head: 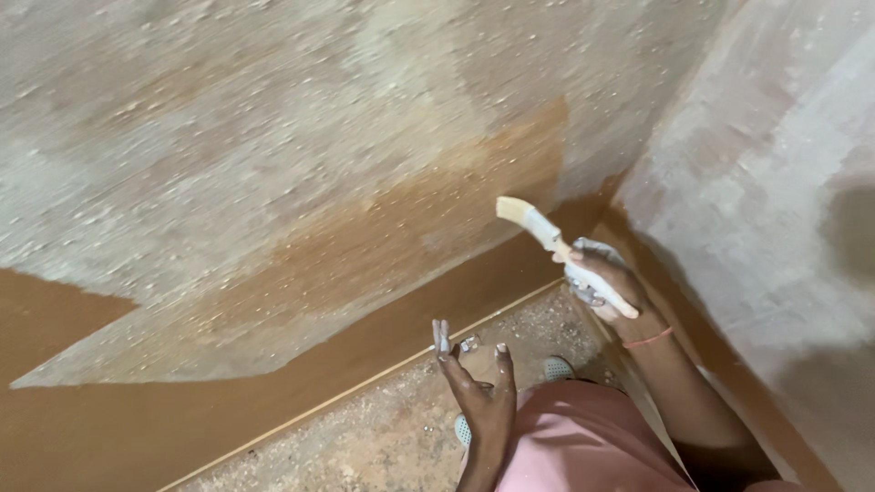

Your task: The person paints a brown wall with white paint using a brush. They repeatedly dip the brush into a small container of paint and apply it to the wall in horizontal strokes, gradually covering more area.

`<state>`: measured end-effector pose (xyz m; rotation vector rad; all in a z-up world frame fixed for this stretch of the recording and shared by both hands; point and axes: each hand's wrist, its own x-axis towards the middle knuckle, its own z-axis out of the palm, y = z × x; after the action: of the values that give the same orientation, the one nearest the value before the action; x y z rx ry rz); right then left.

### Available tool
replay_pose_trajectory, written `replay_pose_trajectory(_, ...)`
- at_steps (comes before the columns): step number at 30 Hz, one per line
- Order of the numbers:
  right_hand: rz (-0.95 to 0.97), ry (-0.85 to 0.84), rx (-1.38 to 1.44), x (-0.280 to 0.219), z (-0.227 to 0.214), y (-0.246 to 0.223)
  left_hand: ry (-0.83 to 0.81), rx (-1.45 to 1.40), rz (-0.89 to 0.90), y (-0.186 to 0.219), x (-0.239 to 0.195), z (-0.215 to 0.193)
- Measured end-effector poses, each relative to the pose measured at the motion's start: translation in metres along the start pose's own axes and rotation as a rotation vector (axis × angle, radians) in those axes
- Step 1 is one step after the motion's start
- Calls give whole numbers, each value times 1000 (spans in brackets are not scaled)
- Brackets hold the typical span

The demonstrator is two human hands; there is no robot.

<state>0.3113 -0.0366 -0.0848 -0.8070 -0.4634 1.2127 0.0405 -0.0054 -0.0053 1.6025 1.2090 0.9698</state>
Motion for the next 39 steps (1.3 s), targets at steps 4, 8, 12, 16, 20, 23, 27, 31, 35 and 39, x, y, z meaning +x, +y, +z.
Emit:
replay_pose_trajectory(4, -82, 60, -48, -16, -22, -11, 40, 30, 197, 3, 8, 10)
replay_pose_trajectory(8, -240, 356, -12, -33, 3, 4, 19, 19, -44, 9, 13, 15)
replay_pose_trajectory(12, -262, 359, -91, -13, 51, 20, 21, -6, -124, 12, 16, 13)
replay_pose_trajectory(16, -118, 299, -170, -7, 101, 39, 96, 18, 170, -2, 14, 8)
replay_pose_trajectory(20, 86, 103, -138, -24, 130, 61, 216, -83, 192, -18, 17, 1)
replay_pose_trajectory(23, 194, -23, -117, -20, 130, 63, 284, -111, 142, -20, 21, -5)
replay_pose_trajectory(27, 102, 43, 2, -2, 99, 29, 283, -151, 126, -12, 29, -8)
replay_pose_trajectory(31, -80, 158, 76, -24, 59, -22, 282, -152, 141, -6, 39, -15)
replay_pose_trajectory(35, -252, 364, 80, -47, 56, -36, 307, -192, 148, -2, 41, -22)
replay_pose_trajectory(39, -305, 377, -48, -31, 89, -27, 314, -237, 160, -1, 39, -20)
